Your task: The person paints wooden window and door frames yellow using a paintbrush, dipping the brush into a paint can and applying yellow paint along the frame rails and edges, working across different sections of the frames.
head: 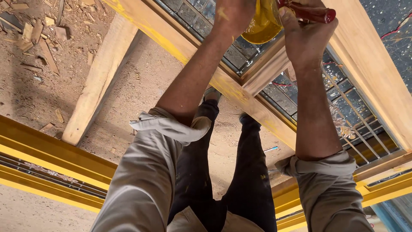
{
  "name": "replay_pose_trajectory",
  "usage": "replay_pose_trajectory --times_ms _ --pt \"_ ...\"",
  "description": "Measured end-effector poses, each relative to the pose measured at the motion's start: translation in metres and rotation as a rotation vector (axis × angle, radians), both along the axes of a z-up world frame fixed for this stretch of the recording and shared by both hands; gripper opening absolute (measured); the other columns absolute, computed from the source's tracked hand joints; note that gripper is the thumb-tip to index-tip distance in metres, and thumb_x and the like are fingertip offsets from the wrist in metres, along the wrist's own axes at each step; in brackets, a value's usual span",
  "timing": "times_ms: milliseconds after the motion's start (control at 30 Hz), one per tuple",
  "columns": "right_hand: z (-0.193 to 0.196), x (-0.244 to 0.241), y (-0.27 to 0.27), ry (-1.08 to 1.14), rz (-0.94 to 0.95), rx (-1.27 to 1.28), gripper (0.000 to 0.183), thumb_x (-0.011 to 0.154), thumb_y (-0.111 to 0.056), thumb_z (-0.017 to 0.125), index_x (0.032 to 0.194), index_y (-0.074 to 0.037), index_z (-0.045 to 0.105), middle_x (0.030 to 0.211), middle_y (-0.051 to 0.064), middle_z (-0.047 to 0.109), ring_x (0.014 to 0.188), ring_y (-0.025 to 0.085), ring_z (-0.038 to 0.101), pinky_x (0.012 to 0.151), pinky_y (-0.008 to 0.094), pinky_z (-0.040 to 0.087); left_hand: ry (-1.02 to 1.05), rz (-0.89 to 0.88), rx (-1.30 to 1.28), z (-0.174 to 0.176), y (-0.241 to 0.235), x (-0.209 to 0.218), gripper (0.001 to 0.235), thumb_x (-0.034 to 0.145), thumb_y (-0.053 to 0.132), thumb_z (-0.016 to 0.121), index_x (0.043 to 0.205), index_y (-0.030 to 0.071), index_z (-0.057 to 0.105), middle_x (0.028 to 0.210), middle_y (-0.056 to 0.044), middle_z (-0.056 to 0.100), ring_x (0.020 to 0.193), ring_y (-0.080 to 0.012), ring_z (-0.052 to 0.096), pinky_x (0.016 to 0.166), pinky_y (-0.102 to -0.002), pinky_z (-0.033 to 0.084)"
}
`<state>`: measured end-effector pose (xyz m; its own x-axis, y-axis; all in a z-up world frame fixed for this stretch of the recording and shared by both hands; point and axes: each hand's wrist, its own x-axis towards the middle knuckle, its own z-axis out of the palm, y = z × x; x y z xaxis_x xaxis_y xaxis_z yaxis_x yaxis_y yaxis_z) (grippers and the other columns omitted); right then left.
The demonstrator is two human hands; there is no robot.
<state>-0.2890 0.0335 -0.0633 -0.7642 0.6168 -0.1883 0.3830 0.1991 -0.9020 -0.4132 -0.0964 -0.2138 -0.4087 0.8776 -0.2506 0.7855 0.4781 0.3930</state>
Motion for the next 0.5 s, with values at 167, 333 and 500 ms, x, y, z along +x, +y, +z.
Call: replay_pose_trajectory --times_ms 167,333,500 --pt "-0.001 -0.005 -0.011 0.070 0.270 0.227 0.033 0.096 0.017 0.077 0.126 0.005 0.072 0.125 0.017 0.072 0.114 0.024 0.074 0.100 0.033 0.061 -0.352 0.678 0.712 0.118 -0.036 0.006 0.018 0.100 0.007 0.068 0.118 0.005 0.061 0.099 -0.010 0.071 0.090 -0.0254 0.072 0.076 -0.039 0.058" --pt "-0.023 -0.007 -0.024 -0.049 0.406 0.246 0.036 0.093 0.013 0.082 0.126 0.001 0.074 0.122 0.019 0.073 0.105 0.023 0.074 0.088 0.029 0.061 -0.489 0.717 0.780 0.118 -0.055 0.020 0.020 0.107 0.004 0.061 0.127 0.005 0.058 0.105 -0.007 0.069 0.094 -0.0154 0.076 0.075 -0.030 0.064" --pt "-0.015 0.016 -0.009 -0.020 0.128 0.025 0.029 0.099 0.011 0.082 0.125 0.000 0.075 0.126 0.015 0.074 0.114 0.022 0.076 0.098 0.032 0.064 -0.562 0.797 0.726 0.118 -0.056 0.012 0.021 0.105 0.003 0.064 0.127 0.003 0.062 0.099 -0.008 0.071 0.083 -0.0129 0.073 0.071 -0.031 0.062"
